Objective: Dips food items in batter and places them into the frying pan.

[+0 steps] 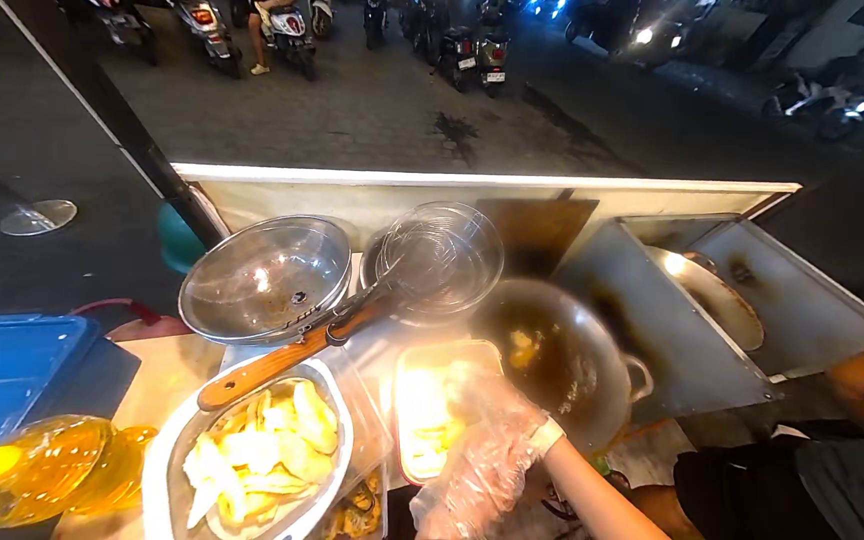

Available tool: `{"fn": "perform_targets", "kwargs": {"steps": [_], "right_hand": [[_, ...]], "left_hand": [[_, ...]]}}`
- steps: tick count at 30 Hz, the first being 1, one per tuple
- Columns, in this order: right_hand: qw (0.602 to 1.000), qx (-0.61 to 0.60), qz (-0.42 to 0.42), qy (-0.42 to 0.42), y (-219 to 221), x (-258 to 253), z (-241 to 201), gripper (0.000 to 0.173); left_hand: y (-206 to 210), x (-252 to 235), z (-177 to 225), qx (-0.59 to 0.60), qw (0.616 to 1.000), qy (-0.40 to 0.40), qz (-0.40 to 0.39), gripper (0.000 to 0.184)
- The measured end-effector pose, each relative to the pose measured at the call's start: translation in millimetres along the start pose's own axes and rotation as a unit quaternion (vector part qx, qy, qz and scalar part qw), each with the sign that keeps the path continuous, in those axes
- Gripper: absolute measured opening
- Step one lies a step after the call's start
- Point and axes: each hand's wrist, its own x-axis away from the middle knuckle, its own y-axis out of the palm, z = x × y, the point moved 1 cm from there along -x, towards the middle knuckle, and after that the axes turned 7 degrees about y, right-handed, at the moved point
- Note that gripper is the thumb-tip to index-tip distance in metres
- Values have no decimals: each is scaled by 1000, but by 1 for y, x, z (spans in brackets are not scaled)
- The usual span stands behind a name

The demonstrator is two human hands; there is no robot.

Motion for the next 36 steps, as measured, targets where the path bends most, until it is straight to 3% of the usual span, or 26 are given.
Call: {"fn": "perform_targets", "kwargs": {"steps": [2, 5, 8, 11, 15, 19, 21, 24, 27, 31, 36], "right_hand": [[982, 175, 67, -16, -10, -12, -10, 33], [901, 423, 97, -4, -11, -18, -29, 34], [839, 541, 57, -26, -2, -24, -12, 29], [789, 609, 8, -81, 3, -37, 15, 33], [745, 659, -1, -101, 8, -43, 22, 30], [743, 663, 1, -96, 9, -40, 20, 33], [767, 637, 12, -80, 10, -37, 18, 34], [793, 603, -9, -82, 10, -40, 14, 50], [771, 623, -36, -128, 11, -44, 15, 51], [767, 624, -51, -140, 16, -47, 12, 41], [753, 637, -53, -158, 18, -48, 12, 42]], "left_hand": [[-16, 2, -10, 13, 997, -58, -39, 38], [-54, -1, -26, -55, 975, -199, -81, 45], [-79, -9, -42, -135, 931, -336, 30, 43], [-76, -11, -68, -186, 899, -374, 133, 38], [-55, -6, -93, -211, 891, -373, 149, 32], [-42, 1, -104, -206, 897, -345, 182, 29], [-44, 1, -101, -207, 896, -347, 184, 28], [-45, 0, -101, -212, 895, -342, 191, 27], [-44, -1, -101, -226, 893, -346, 177, 27], [-44, 0, -101, -221, 892, -350, 180, 27], [-44, -3, -100, -231, 889, -350, 184, 26]]}}
